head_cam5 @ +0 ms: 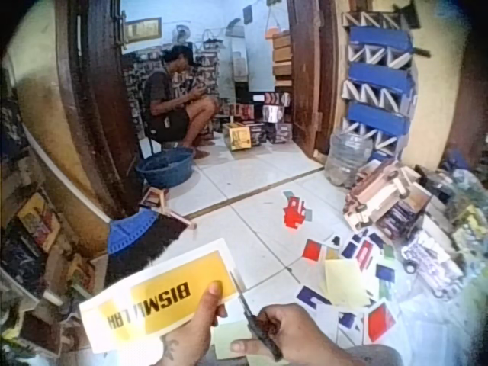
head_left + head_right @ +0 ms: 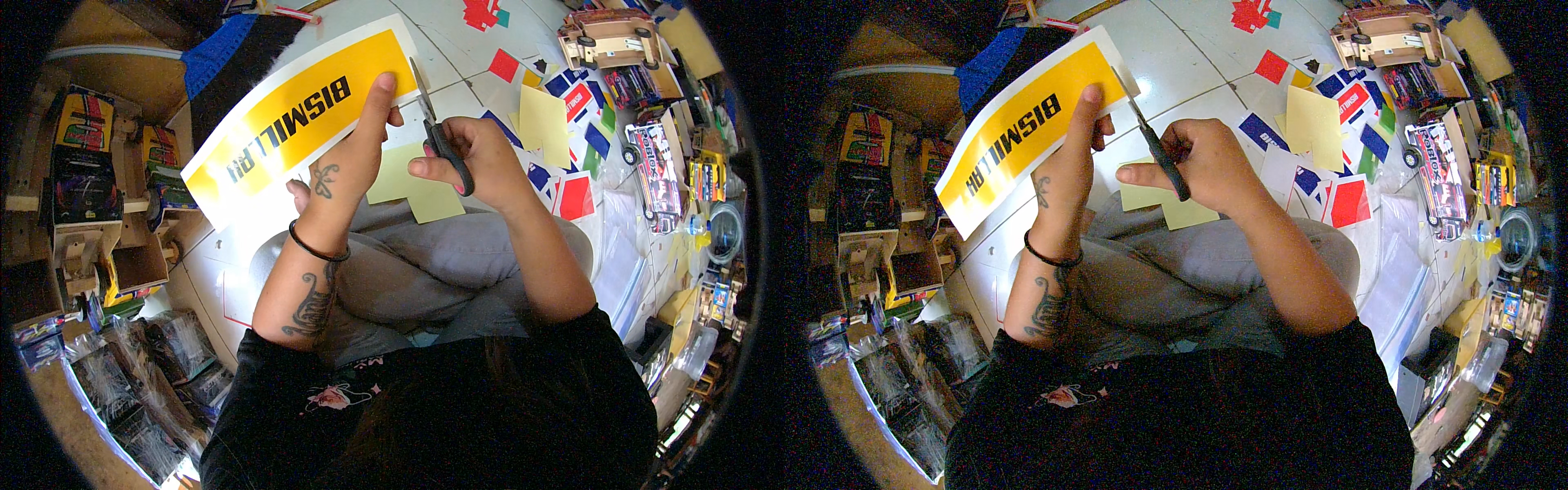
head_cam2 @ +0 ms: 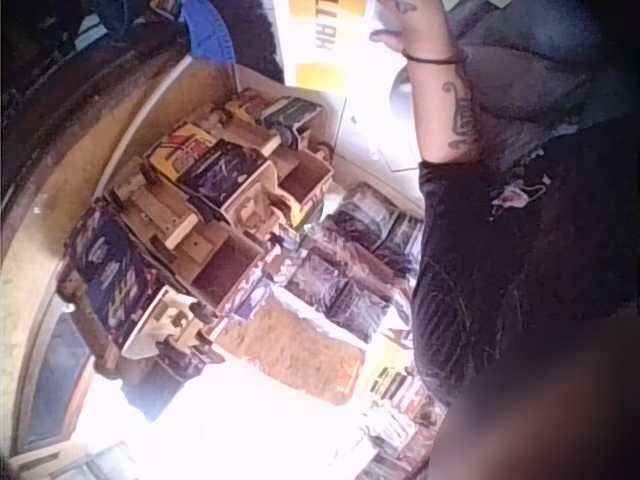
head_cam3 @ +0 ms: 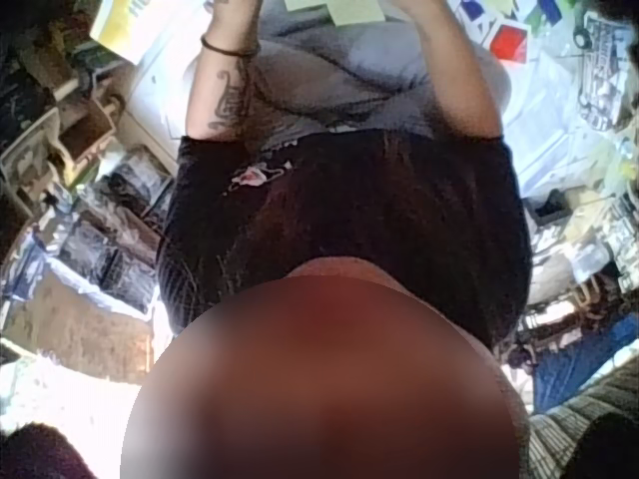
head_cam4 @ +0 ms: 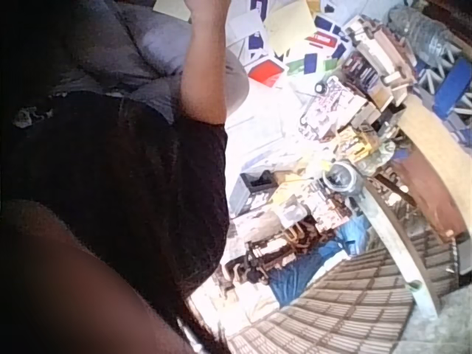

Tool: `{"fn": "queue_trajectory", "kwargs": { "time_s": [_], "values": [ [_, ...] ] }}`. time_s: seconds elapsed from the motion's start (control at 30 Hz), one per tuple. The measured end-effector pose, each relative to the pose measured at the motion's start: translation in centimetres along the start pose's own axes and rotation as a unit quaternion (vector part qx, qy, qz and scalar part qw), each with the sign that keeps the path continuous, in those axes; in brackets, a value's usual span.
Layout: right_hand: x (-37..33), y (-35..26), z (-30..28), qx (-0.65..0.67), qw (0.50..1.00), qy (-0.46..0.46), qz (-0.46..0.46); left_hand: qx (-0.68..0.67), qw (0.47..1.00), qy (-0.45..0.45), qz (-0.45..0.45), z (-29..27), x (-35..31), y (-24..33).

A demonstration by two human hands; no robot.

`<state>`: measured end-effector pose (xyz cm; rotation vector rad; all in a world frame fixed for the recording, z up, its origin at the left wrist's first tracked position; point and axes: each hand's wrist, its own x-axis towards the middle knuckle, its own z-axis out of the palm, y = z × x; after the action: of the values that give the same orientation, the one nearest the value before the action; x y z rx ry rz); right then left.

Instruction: The person unwraps a plastic-wrapped box, then picks up a yellow printed paper and uses scissors to cut it into smaller pieces. The person continues cutting the paper into multiple strips and squares while sitting on the floor.

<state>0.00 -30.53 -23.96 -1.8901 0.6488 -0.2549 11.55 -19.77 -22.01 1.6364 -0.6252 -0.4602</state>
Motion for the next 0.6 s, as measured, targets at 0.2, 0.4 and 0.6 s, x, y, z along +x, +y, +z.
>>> {"fn": "queue_trajectory", "kwargs": {
  "time_s": [0.2,0.4,0.6],
  "values": [
    [0.01,-0.09,0.02,-0.001,1.0,0.003,0.002,0.023,1.0,-0.008,0.007,-0.08,0.17,-0.22],
    [-0.05,-0.08,0.1,0.007,1.0,0.012,-0.011,0.02,1.0,-0.002,0.013,-0.01,0.17,-0.41],
    [0.09,0.25,0.12,-0.011,0.999,0.021,-0.026,0.026,1.0,0.001,0.013,0.0,0.23,-0.44]
  ]
}}
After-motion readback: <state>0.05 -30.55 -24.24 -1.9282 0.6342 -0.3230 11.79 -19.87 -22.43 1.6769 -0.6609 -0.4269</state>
